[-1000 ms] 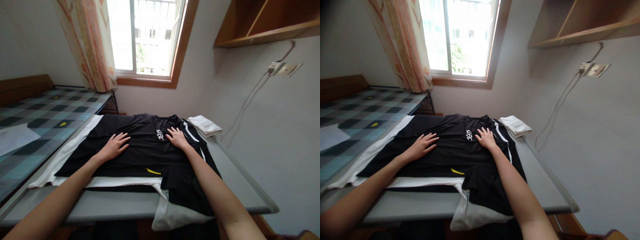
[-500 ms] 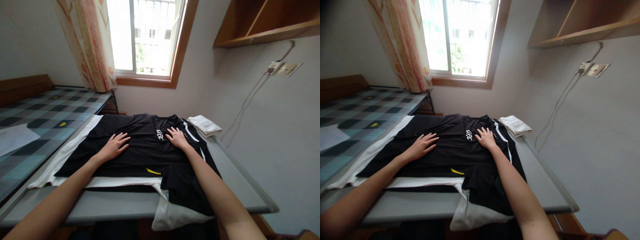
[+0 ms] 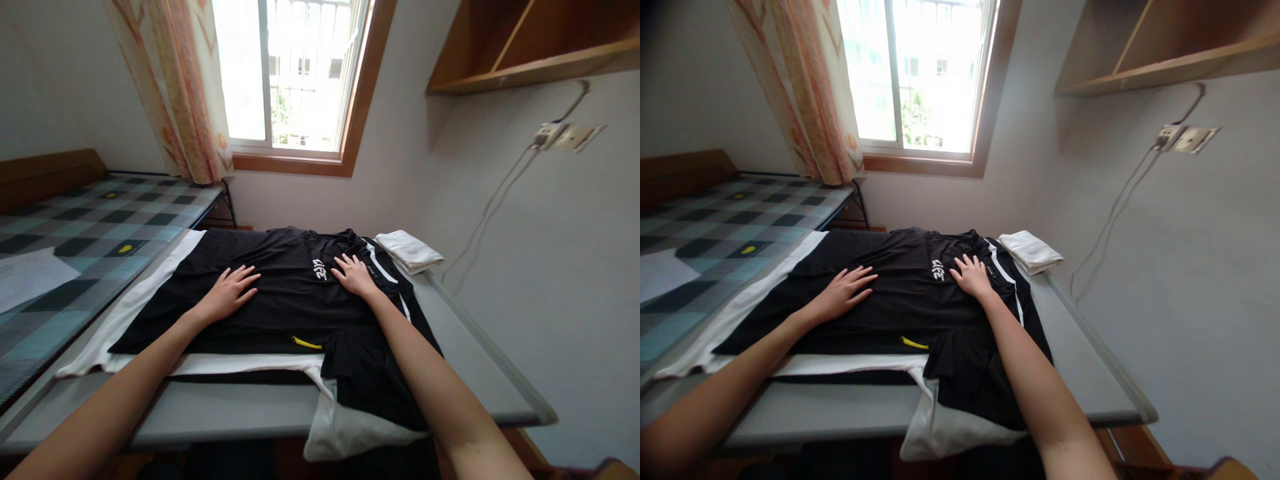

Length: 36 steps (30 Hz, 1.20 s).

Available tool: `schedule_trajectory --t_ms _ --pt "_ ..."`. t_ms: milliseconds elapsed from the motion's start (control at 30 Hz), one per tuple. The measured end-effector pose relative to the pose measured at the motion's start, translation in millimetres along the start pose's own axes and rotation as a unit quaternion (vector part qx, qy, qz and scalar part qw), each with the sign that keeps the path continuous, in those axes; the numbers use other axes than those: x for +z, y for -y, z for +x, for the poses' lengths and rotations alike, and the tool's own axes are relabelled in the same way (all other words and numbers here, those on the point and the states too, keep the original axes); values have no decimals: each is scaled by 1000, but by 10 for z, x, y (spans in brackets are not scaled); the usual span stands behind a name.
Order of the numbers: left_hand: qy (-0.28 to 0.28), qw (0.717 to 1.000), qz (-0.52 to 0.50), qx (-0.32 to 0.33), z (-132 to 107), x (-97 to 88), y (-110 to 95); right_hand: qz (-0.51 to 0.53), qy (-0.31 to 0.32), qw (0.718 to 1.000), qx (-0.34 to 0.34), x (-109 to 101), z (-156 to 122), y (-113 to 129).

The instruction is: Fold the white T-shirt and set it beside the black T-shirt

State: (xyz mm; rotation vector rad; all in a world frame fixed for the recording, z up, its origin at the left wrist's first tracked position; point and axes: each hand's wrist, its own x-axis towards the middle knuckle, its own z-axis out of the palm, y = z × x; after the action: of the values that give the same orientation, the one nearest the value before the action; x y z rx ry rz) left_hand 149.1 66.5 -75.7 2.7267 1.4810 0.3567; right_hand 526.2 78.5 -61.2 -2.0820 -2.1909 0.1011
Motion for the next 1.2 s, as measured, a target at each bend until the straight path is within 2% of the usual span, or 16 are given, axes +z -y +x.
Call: schedule_trajectory --t_ms 200,1200 --pt "17 1000 7 -4 5 -23 -19 1 3 1000 3 -2 6 -2" --pt "17 1000 -1 -5 7 -50 -33 13 1 1000 6 -7 5 7"
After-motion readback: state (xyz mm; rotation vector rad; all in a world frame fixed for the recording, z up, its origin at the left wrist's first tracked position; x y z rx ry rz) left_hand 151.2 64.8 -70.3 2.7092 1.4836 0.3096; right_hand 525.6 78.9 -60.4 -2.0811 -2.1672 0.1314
